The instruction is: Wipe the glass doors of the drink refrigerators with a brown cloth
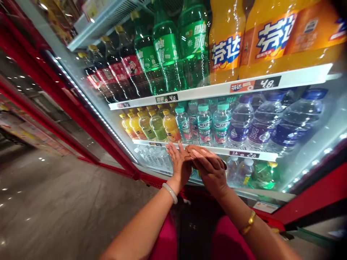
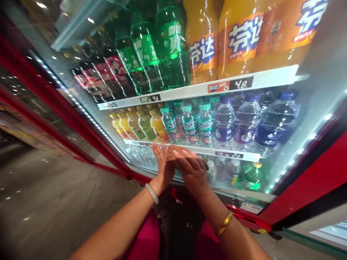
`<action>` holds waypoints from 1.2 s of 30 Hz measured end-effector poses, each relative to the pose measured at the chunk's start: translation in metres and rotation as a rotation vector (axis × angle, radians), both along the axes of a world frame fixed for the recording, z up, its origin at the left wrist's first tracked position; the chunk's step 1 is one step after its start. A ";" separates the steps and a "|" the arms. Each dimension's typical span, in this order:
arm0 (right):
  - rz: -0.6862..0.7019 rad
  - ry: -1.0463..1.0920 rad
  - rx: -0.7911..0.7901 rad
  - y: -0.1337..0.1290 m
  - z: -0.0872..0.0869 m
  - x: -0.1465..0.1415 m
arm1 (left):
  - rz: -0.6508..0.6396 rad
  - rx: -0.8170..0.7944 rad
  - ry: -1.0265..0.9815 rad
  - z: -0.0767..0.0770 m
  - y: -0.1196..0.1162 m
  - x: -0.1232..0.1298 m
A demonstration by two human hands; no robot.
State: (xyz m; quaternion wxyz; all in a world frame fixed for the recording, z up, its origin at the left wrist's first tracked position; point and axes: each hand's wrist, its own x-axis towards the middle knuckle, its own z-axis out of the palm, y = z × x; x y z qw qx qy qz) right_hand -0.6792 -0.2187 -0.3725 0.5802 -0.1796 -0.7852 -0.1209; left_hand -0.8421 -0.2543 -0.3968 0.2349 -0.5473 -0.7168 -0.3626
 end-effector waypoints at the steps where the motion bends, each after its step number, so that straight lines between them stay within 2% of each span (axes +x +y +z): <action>1: 0.000 0.007 0.007 -0.001 -0.004 -0.002 | 0.016 -0.001 0.022 -0.002 0.001 -0.001; 4: 0.020 -0.026 0.019 0.000 -0.019 0.001 | 0.054 0.015 0.074 -0.009 0.001 -0.004; 7: 0.057 -0.022 -0.022 0.004 -0.026 0.010 | 0.012 0.041 0.140 -0.019 0.001 -0.008; 10: 0.089 0.116 -0.129 0.005 -0.011 0.005 | -0.068 0.145 0.238 -0.026 0.002 -0.012; 14: 0.161 0.197 -0.189 0.001 0.018 -0.025 | -0.122 0.251 0.255 -0.026 0.003 -0.014; 17: 0.211 0.060 -0.223 -0.002 0.012 -0.031 | -0.172 0.287 0.236 -0.022 0.003 -0.012; 19: 0.175 -0.018 -0.176 -0.002 -0.001 -0.017 | -0.169 0.297 0.225 -0.020 0.003 -0.010; 22: 0.057 -0.162 -0.004 0.001 -0.015 0.015 | -0.140 0.238 0.199 -0.016 0.002 -0.006; 25: -0.038 -0.213 0.059 0.003 -0.007 0.032 | -0.113 0.173 0.190 -0.014 -0.001 -0.002; 29: -0.073 -0.112 0.071 0.001 0.020 0.020 | -0.060 0.104 0.167 -0.011 -0.002 0.000; 31: -0.074 -0.090 0.075 0.000 0.027 0.011 | -0.051 0.053 0.127 -0.011 0.001 0.001; 33: -0.079 -0.088 0.071 -0.002 0.027 0.004 | -0.040 0.050 0.096 -0.011 0.005 0.004; 36: -0.099 -0.068 0.074 -0.006 0.013 -0.004 | -0.014 0.155 0.068 -0.014 0.013 0.009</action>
